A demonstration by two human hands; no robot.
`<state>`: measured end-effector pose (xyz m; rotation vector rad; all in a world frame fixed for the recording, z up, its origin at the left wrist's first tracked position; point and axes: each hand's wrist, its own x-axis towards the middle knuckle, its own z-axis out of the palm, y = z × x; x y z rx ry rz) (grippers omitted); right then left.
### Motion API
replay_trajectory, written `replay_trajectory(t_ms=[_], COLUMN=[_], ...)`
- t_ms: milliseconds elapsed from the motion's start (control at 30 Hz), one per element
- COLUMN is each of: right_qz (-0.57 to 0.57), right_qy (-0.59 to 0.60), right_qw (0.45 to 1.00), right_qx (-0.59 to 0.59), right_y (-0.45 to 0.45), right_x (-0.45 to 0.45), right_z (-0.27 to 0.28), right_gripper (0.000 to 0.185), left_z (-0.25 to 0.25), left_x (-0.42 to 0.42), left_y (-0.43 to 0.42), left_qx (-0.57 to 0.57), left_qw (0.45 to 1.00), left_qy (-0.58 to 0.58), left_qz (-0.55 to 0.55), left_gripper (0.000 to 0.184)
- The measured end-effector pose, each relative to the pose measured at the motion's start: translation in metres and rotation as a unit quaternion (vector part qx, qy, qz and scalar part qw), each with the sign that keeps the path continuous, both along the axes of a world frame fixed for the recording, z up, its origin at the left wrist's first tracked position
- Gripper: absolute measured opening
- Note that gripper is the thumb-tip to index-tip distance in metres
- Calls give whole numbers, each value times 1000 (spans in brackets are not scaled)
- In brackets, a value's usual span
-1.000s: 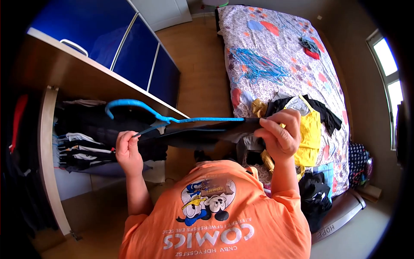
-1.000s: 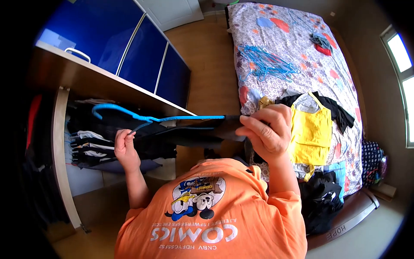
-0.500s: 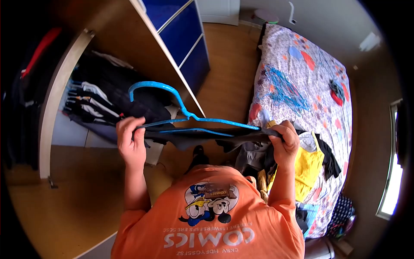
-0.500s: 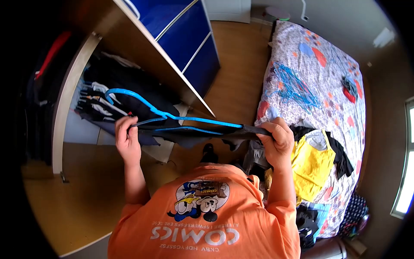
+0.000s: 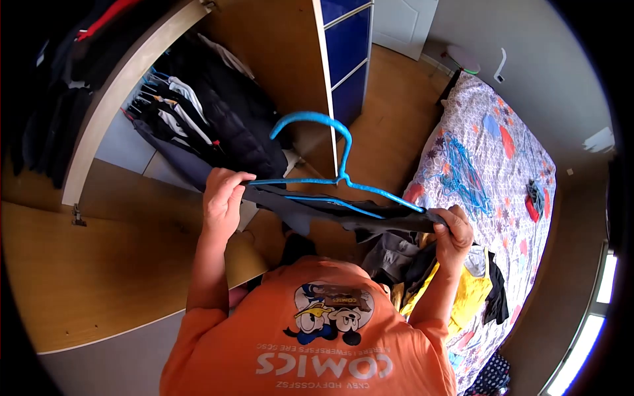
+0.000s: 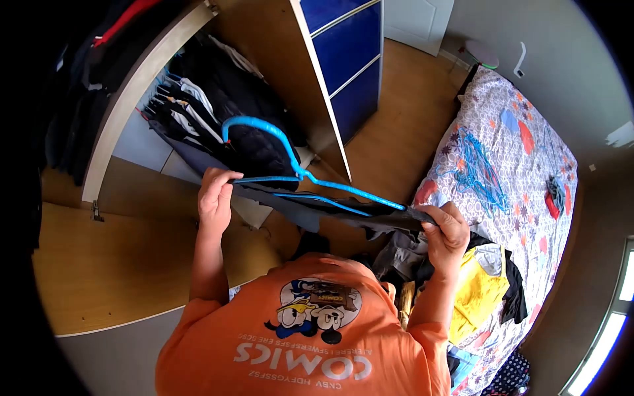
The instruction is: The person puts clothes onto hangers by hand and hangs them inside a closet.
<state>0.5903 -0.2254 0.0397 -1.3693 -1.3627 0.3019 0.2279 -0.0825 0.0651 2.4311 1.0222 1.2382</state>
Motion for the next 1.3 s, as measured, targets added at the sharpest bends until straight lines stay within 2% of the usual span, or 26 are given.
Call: replay_trajectory(t_ms=[233,400,467,533,600,733,867,933,1000,1133,1200,1233,1267,1300], right_qz=[8,-34,-55,-15,11,149,229,258,329,371,380,378,377,376], right_qy=[-27,-172,-178,-240,-234,-107,-72,-60,-5,106,131,132,134,140], right_qw=[1000,983,980,969,971,983,970,964,941,906,888,886,883,879], right_qx=[5,61,73,64,54,-7,-31,-31,-80,-170,-222,-234,-245,-257], right_y=[16,41,54,69,82,98,120,132,141,153,161,167,173,179], right_x=[-23,-54,-71,-85,-100,-105,-130,-143,-164,-203,-227,-240,-254,-269], right_z=[9,27,33,42,50,32,24,24,27,12,4,-1,-4,-1], right_gripper=[16,22,25,26,26,20,18,18,21,18,18,18,18,18], left_z=[-8,-10,-6,-5,-3,-4,-2,-3,-3,-4,-2,-8,-15,-20], left_x=[-24,-49,-61,-75,-91,-134,-170,-185,-203,-229,-224,-226,-228,-228], left_y=[25,39,45,50,55,59,59,59,61,61,62,61,63,63], left_qx=[18,14,18,23,45,42,60,42,39,15,72,49,77,35], left_qw=[999,999,998,998,997,994,989,983,979,964,916,909,909,922], left_qy=[-7,-43,-50,-57,-57,-52,-41,-74,-68,-61,-23,-44,-50,-93], left_qz=[-25,20,20,26,30,83,130,165,188,259,394,412,406,375], left_gripper=[8,6,6,6,7,9,10,11,12,14,17,21,23,24])
